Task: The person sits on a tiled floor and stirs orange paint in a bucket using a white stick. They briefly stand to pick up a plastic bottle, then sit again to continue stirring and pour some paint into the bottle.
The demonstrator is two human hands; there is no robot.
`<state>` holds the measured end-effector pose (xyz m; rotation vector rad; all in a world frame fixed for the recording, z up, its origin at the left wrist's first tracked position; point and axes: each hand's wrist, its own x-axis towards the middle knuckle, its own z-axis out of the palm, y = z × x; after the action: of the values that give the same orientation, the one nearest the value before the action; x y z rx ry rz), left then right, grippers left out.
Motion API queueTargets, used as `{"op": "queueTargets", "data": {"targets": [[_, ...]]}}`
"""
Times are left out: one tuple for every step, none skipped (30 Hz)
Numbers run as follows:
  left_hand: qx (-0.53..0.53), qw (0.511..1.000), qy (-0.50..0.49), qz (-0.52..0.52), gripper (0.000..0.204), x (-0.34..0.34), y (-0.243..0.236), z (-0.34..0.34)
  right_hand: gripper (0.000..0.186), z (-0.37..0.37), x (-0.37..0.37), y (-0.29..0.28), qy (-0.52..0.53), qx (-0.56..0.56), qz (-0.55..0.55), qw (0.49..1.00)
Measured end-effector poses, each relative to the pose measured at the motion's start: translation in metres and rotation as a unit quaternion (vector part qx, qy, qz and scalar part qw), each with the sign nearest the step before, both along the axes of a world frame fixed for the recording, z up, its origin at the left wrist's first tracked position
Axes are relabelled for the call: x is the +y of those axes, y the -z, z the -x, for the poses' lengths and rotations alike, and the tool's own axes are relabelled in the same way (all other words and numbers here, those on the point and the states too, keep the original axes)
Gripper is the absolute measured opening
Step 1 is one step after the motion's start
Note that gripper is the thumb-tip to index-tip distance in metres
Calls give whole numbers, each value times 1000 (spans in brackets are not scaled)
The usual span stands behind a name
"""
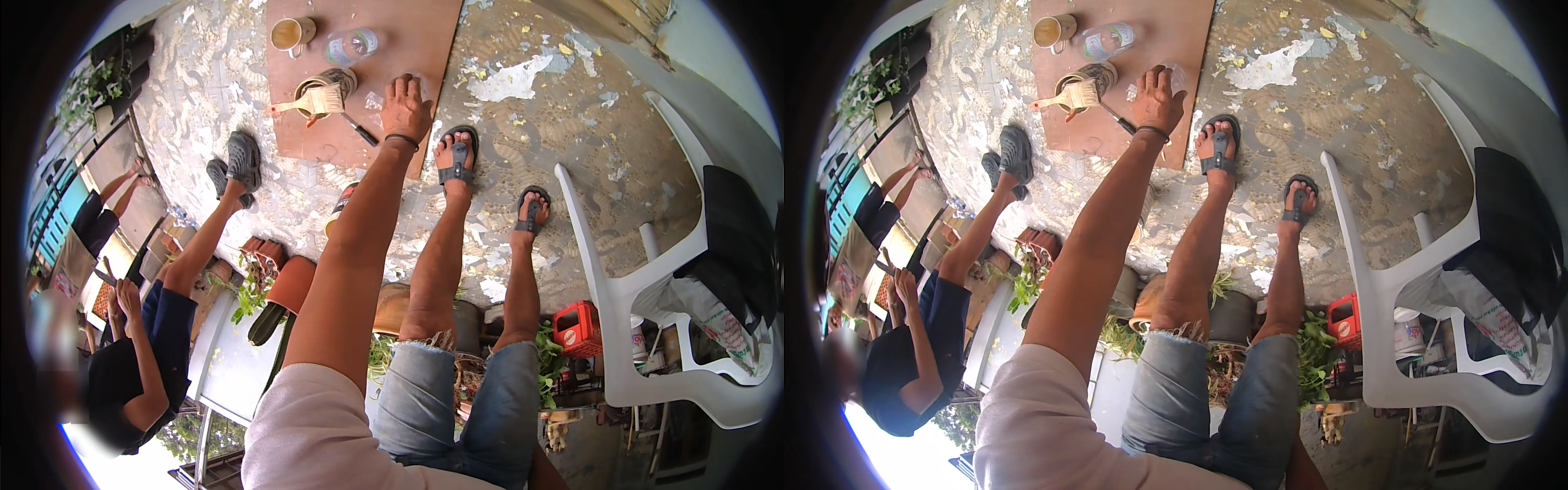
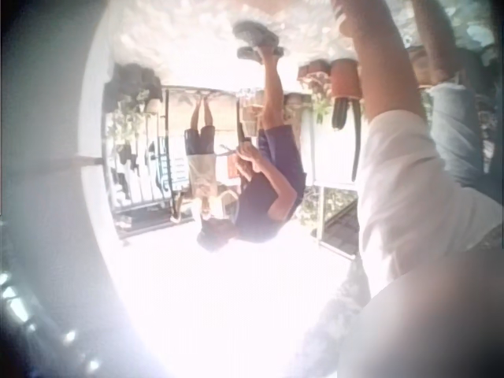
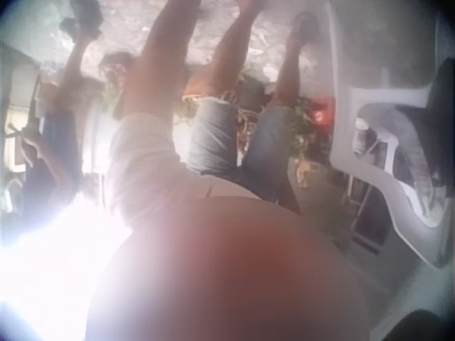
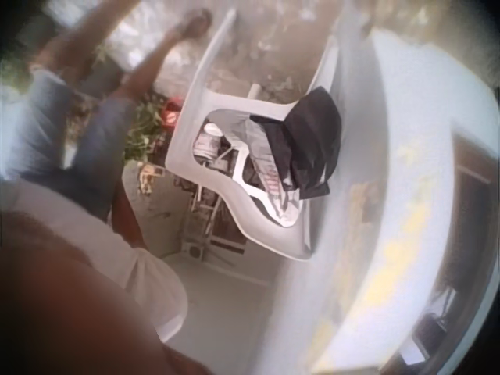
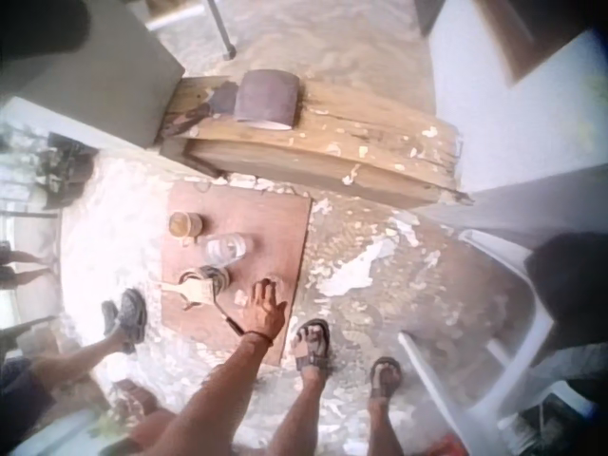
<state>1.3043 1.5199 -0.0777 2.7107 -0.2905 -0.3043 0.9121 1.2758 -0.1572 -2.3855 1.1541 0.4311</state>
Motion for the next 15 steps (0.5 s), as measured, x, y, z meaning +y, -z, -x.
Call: {"op": "queueTargets", "data": {"targets": [[9,1000,-7,-14,38,8,6,8,55,-18,5,-15,59,16,-55,997],[12,1000,0,-4,38,14,11,11,56,-29,8,-27,63,7,-81,995],[32,999,9,-2,37,12,12,8,58,-33,6,-35,72,-1,-99,992],[51,998,23,7,36,5,11,0,59,-28,0,-33,51,0,-78,996],[70,997,39,19,35,-3,11,-8,61,-22,-5,-29,32,1,-55,998],[56,997,9,49,31,-11,11,-18,63,-16,-12,-25,14,2,-30,999],[49,993,-67,88,21,-13,14,-23,60,-11,-12,-32,5,-1,-28,1000],[62,986,-125,94,17,-8,13,-21,57,6,-10,-59,-3,11,-42,999],[73,975,-183,99,14,-1,12,-19,53,28,-8,-99,-4,44,-75,996],[79,972,-199,95,12,13,11,-14,50,53,-5,-148,-7,75,-111,991],[84,969,-214,92,10,25,7,-9,47,81,-6,-205,-7,112,-147,983],[143,955,-251,70,10,26,-3,-7,43,113,-9,-268,-4,157,-174,972],[164,932,-300,122,11,29,-12,-6,40,142,-12,-330,1,198,-199,960],[181,903,-346,177,12,32,-18,-8,37,168,-17,-388,5,239,-222,945],[200,869,-389,231,12,31,-28,-9,34,190,-23,-440,11,259,-230,938]]}}
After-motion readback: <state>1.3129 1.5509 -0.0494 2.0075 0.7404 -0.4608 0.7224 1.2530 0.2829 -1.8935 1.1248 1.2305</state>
